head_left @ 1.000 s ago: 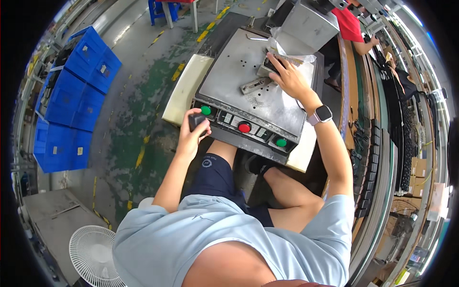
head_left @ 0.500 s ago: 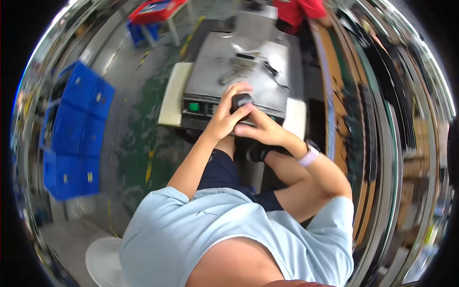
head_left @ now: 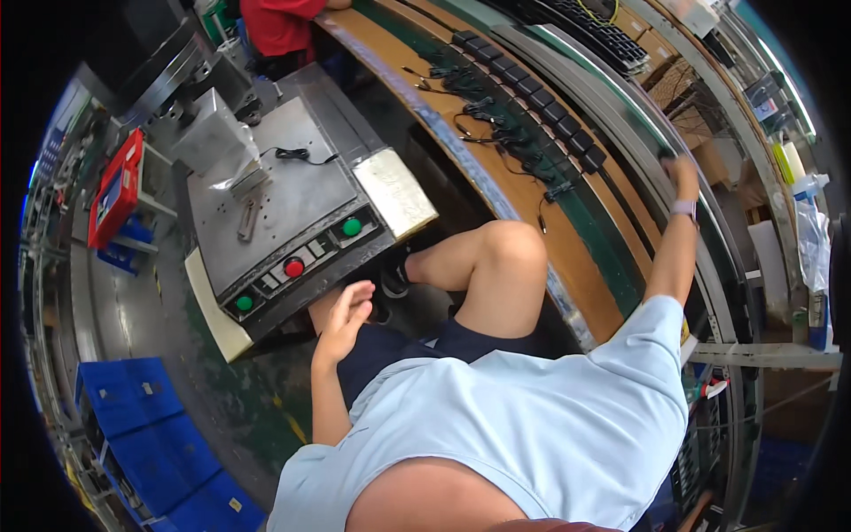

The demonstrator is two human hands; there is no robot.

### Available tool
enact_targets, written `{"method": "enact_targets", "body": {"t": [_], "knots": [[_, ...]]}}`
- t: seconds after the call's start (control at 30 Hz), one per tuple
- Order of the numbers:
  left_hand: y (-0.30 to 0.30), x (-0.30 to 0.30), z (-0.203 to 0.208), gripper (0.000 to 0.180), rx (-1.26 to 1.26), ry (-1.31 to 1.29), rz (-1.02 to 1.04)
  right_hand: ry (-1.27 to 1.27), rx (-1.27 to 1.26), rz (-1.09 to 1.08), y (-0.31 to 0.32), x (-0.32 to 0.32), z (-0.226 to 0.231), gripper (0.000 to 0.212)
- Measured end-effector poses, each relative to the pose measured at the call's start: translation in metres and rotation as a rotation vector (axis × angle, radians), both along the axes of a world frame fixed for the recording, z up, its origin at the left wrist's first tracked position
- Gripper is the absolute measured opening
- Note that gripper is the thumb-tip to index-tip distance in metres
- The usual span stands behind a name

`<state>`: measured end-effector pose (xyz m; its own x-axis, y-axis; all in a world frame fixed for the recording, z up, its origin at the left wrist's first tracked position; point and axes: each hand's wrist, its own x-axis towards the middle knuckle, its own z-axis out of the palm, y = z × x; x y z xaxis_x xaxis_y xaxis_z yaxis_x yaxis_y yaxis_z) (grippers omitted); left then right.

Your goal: Assemble electronic parts by taking components from a conveyor belt and using a press machine.

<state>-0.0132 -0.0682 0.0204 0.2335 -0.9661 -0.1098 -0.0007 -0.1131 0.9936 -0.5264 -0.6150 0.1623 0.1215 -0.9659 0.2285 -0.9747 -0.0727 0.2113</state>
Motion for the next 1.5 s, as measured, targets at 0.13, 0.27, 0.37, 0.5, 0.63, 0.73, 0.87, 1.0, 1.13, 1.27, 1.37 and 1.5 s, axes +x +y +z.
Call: {"method": "enact_targets", "body": {"t": [0.13,0.27,0.37,0.5,0.63,0.73,0.87,1.0,1.13,1.27,1.37,1.5], "knots": [[0.003,-0.003,-0.006,0.037,0.093,0.093,-0.035,-0.02,-0.129,-0.125,0.062,0.02,-0.015,0.044],[-0.021,0.012,0.008,0.032,0.005,0.139,-0.077,-0.508,-0.034,0.367,0.081,0.124,-0.071,0.082],[-0.043,0.041,0.018,0.024,-0.136,0.036,0.103,-0.484,0.315,0.374,0.093,0.148,-0.068,0.072],[-0.046,0.136,0.019,0.016,-0.285,-0.203,0.577,-0.294,-0.255,0.478,0.132,0.138,-0.016,0.061],[-0.072,0.242,-0.006,0.049,-0.38,-0.355,0.87,-1.022,-0.023,0.83,0.191,0.225,0.096,0.052],[-0.105,0.277,0.006,0.067,-0.307,-0.632,0.743,-1.114,0.002,1.024,0.221,0.289,0.124,0.052],[-0.098,0.289,0.022,0.07,-0.402,-0.257,0.565,-1.0,0.226,1.179,0.203,0.395,0.08,0.044],[-0.058,0.274,0.024,0.074,-0.568,0.076,0.361,-1.002,0.682,1.231,0.226,0.531,0.0,0.045],[-0.006,0.171,0.015,0.073,-0.957,0.946,0.223,-0.929,0.427,1.571,0.224,0.641,-0.088,0.048],[0.07,0.091,0.021,0.053,-0.813,1.071,0.54,-0.59,0.291,1.804,0.279,0.686,-0.088,0.045],[0.088,0.074,-0.007,0.049,-0.341,0.637,0.888,-0.443,0.292,1.886,0.276,0.692,-0.083,0.051],[0.085,0.092,-0.039,0.042,-0.134,-0.05,1.066,0.049,0.157,1.651,0.29,0.645,-0.062,0.078]]}}
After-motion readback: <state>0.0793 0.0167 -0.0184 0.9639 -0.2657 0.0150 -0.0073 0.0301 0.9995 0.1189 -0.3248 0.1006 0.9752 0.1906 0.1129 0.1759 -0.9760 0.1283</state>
